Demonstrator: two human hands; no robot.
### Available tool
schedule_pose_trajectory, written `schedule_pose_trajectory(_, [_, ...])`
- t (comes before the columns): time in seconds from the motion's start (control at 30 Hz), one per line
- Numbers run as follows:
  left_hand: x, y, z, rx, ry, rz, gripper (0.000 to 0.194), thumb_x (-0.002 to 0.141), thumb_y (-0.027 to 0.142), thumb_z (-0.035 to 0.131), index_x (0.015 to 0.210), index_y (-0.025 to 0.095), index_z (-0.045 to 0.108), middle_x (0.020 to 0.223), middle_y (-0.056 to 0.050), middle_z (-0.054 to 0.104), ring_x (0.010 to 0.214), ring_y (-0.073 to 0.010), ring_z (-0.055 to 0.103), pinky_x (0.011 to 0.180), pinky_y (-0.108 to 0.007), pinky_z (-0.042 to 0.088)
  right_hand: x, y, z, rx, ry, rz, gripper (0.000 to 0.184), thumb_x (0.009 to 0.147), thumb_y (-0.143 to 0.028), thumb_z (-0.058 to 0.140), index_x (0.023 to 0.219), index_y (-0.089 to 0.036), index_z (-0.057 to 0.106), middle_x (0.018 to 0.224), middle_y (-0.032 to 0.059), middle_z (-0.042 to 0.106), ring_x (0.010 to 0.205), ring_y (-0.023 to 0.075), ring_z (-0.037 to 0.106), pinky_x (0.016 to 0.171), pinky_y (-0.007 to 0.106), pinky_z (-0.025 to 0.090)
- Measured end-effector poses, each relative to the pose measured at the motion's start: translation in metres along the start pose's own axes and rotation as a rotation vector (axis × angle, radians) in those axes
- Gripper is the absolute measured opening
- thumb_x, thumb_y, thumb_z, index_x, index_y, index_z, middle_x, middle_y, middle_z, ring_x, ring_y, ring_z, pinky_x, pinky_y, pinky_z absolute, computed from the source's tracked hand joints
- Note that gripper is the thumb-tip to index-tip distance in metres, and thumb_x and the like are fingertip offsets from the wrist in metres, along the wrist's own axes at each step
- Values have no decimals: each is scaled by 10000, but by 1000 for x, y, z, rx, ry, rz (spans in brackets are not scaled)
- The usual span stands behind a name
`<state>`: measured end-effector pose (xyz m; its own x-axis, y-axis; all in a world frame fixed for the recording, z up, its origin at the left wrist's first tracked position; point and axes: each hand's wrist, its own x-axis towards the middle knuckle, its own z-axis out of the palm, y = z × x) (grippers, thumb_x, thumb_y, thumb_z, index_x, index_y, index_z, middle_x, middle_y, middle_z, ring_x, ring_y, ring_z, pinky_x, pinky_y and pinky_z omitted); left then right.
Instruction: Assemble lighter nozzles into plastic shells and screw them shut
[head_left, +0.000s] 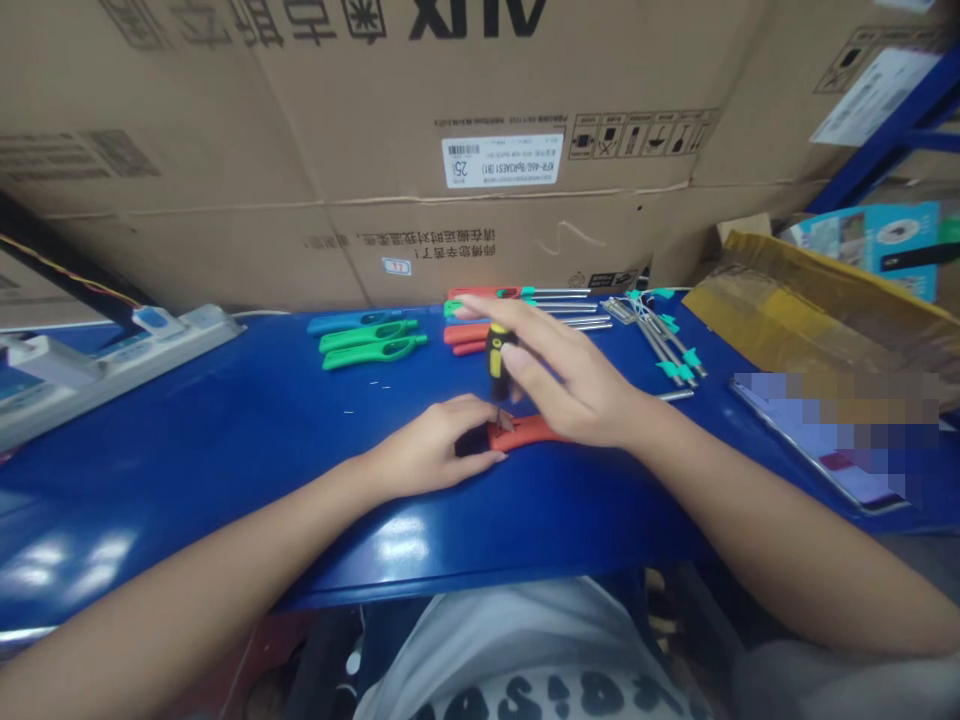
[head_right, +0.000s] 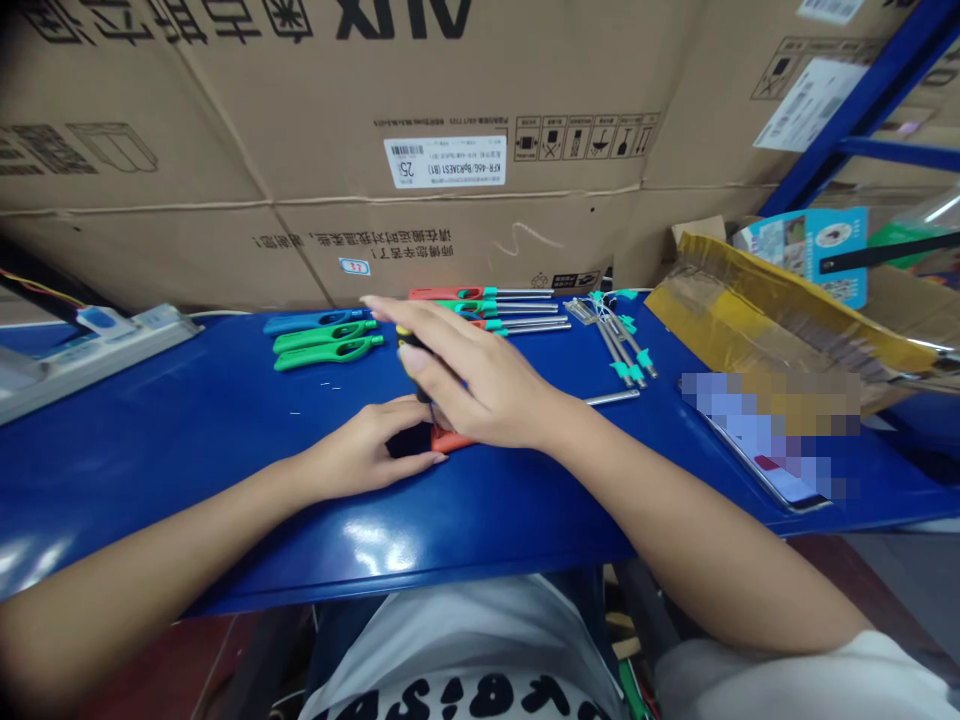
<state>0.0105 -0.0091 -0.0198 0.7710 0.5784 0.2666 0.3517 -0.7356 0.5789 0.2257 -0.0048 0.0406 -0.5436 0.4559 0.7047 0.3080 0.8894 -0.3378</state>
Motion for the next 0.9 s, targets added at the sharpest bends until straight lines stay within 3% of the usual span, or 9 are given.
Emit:
schedule_pose_trajectory(0.07, [0, 0, 0, -2, -1, -2, 272, 919, 255, 662, 1181, 195, 624, 1108, -63, 695, 1011, -200, 661, 915, -337, 530, 1, -1, 0, 89, -44, 52, 387, 1062, -268, 388, 1420, -201, 516, 1269, 76, 691, 930, 135, 700, 824, 281, 575])
schedule_pose_trajectory(0.2, [-1, 2, -1, 0, -1, 10, 224, 909, 220, 658, 1130, 193, 631, 1128, -65, 703, 1043, -206, 665, 927, -335, 529, 1, 0, -1, -88, 94, -17, 334, 920, -445, 676, 1160, -212, 690, 1084, 59, 750, 937, 189, 703, 873, 314, 566])
schedule_pose_trajectory(0.3, [-1, 3, -1, 9, 5, -6, 256, 909, 235, 666, 1159, 199, 628, 1134, -62, 707, 1051, -208, 664, 945, -343, 525, 1, 2, 2, -66, 82, -5, 385, 1020, -451, 497, 1282, -201, 628, 1162, 87, 720, 1003, 192, 687, 901, 336, 560])
schedule_pose_trajectory(0.4, [0, 4, -1, 16, 4, -30, 283, 916, 259, 662, 1191, 203, 623, 1148, -67, 704, 1047, -214, 667, 945, -354, 527, 1, 3, 3, 119, -8, 76, 405, 1085, -322, 311, 1415, -197, 509, 1138, 72, 714, 868, 132, 689, 813, 296, 578])
schedule_pose_trajectory(0.57, [0, 3, 0, 27, 1, -31, 267, 909, 257, 664, 1168, 207, 627, 1122, -69, 705, 1023, -224, 669, 897, -358, 539, 0, 4, 0, -92, 86, -37, 337, 930, -436, 665, 1179, -211, 686, 1056, 66, 738, 977, 198, 688, 886, 331, 563])
schedule_pose_trajectory(0.63, [-1, 3, 0, 32, 3, -33, 269, 913, 261, 662, 1173, 207, 624, 1108, -66, 705, 1003, -221, 668, 887, -357, 539, 0, 3, -1, -118, 42, -40, 379, 993, -426, 558, 1298, -212, 628, 1188, 91, 706, 1051, 205, 668, 912, 354, 557])
schedule_pose_trajectory(0.73, [-1, 3, 0, 32, 1, -31, 276, 917, 259, 659, 1183, 196, 620, 1093, -65, 697, 978, -208, 666, 876, -344, 540, 1, 1, 0, 31, -42, 7, 405, 1064, -307, 380, 1437, -205, 502, 1294, 93, 663, 1036, 162, 665, 902, 335, 558])
schedule_pose_trajectory(0.8, [-1, 2, 0, 37, 6, -17, 278, 915, 245, 657, 1184, 191, 616, 1099, -67, 696, 992, -210, 665, 881, -341, 538, 1, 1, -1, 47, -17, -8, 355, 1033, -342, 492, 1346, -200, 581, 1219, 75, 704, 981, 156, 678, 892, 314, 557])
schedule_pose_trajectory(0.9, [-1, 2, 1, 46, 20, 0, 273, 921, 249, 655, 1186, 198, 616, 1134, -67, 698, 1040, -216, 657, 917, -345, 528, 0, 2, -3, -119, 37, -81, 386, 932, -448, 659, 1227, -199, 670, 1146, 77, 734, 1023, 199, 682, 923, 329, 548])
